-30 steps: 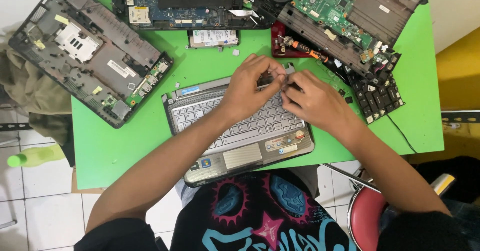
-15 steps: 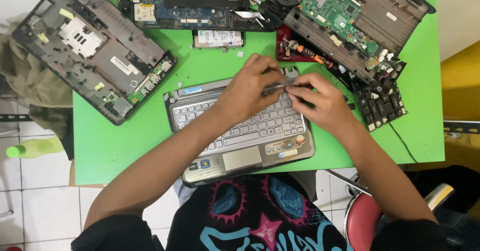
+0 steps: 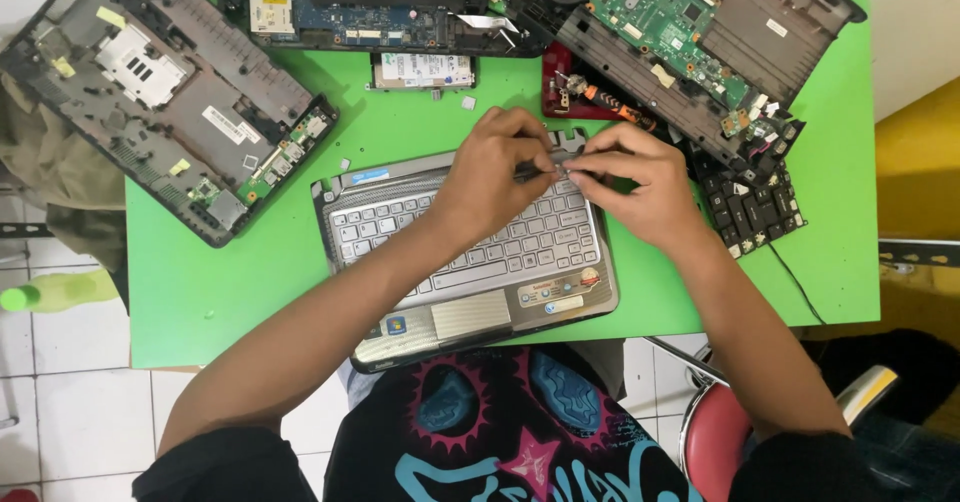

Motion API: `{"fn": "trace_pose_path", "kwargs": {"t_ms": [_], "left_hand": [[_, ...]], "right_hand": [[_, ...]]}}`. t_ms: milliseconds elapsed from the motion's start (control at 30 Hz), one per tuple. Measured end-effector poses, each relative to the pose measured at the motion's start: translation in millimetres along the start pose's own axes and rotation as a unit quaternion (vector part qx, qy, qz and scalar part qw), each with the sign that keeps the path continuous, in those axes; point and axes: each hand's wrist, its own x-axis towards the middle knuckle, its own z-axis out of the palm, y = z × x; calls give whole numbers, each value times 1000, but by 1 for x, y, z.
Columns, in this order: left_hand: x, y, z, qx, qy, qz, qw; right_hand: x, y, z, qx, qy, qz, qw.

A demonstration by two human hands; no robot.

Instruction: Manually reinstalling individual keys onto a laptop keyboard by snapping them into place.

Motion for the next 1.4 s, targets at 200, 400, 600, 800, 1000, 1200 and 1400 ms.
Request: {"fn": "trace_pose_path", "kwargs": {"t_ms": [200,400,600,800,1000,1200,1400], "left_hand": [[1,0,0,-8,3,-14,1000],[2,3,-1,-8,2,-3,1000],[0,6,6,57,3,16,998],[0,6,5,37,9,18,999],[1,5,4,15,4,5,1000],[1,4,3,3,5,-2,1000],[5,9,-1,113,-29,94,989]], "right_hand": [[1,-5,1,-14,-3,3,1000],[-4,1,3,-36,-1,-16,999],[-10,-15,7,-170,-32,-109,979],[-17,-21,8,-225,-31,-142,963],[-18,-16,11,-183,-4,-119,976],[-22,-6,14,-140,24,-90,986],[-21,-17,15,-260,-21,-123,957]]}}
